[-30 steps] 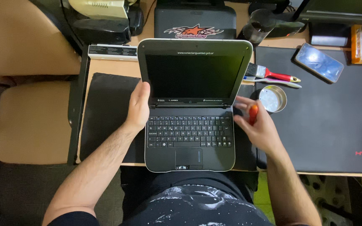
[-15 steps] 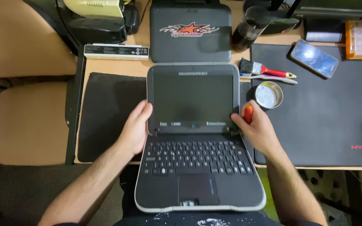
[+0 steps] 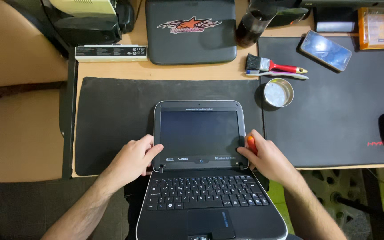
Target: The person uses a screwdriver to remove screws from the bottom of a white laptop. They then flip the laptop over and use a prying tool to carefully separate the screen bezel from the display panel, eventually removing the bezel entirely.
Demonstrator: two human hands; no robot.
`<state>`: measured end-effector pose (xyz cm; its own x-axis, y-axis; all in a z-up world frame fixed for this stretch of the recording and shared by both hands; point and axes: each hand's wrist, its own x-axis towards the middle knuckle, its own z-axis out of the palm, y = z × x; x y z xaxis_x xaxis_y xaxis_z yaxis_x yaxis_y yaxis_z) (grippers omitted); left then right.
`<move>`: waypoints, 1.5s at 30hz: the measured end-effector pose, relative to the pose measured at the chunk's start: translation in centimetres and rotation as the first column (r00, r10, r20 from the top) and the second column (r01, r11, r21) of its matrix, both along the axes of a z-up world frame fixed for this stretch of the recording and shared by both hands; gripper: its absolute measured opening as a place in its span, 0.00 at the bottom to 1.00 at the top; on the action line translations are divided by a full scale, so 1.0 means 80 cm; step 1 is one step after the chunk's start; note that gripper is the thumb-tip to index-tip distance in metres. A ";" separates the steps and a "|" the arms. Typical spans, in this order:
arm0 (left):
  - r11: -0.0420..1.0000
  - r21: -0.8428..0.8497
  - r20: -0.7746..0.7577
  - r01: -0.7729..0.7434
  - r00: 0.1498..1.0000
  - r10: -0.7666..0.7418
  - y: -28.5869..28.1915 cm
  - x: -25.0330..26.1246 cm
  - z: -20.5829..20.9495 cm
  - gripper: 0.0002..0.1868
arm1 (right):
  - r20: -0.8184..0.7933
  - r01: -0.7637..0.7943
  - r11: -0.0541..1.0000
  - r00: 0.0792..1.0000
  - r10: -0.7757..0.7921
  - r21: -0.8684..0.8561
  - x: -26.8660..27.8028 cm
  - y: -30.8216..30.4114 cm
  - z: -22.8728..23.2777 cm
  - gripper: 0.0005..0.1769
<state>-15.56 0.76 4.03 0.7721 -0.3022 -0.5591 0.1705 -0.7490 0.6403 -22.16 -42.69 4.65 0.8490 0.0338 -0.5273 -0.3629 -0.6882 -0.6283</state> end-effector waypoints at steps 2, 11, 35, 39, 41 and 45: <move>0.988 0.125 0.055 0.091 0.994 -0.099 -0.007 0.011 0.020 0.22 | -0.026 -0.065 0.997 0.998 0.064 -0.052 0.009 0.005 0.018 0.15; 0.961 0.010 -0.287 0.276 0.921 -0.262 0.004 0.032 0.054 0.21 | -0.167 -0.225 0.974 0.959 0.227 0.031 0.027 -0.008 0.025 0.11; 0.764 0.287 -0.242 0.578 0.815 -0.526 -0.016 0.027 0.056 0.22 | -0.242 -0.447 0.892 0.874 0.421 -0.064 0.033 -0.003 0.038 0.20; 0.881 0.360 0.309 0.307 0.852 -0.423 -0.046 0.092 0.069 0.23 | 0.163 -0.237 0.971 0.960 0.230 0.027 0.065 -0.044 0.000 0.17; 0.952 0.199 0.581 0.233 0.754 -0.306 -0.045 0.132 0.007 0.20 | 0.370 -0.246 0.953 0.914 0.167 0.178 0.090 -0.045 -0.010 0.09; 0.971 -0.023 0.862 0.239 0.496 -0.102 -0.061 0.164 -0.062 0.10 | 0.835 -0.356 0.914 0.550 0.037 0.194 0.137 -0.045 -0.035 0.18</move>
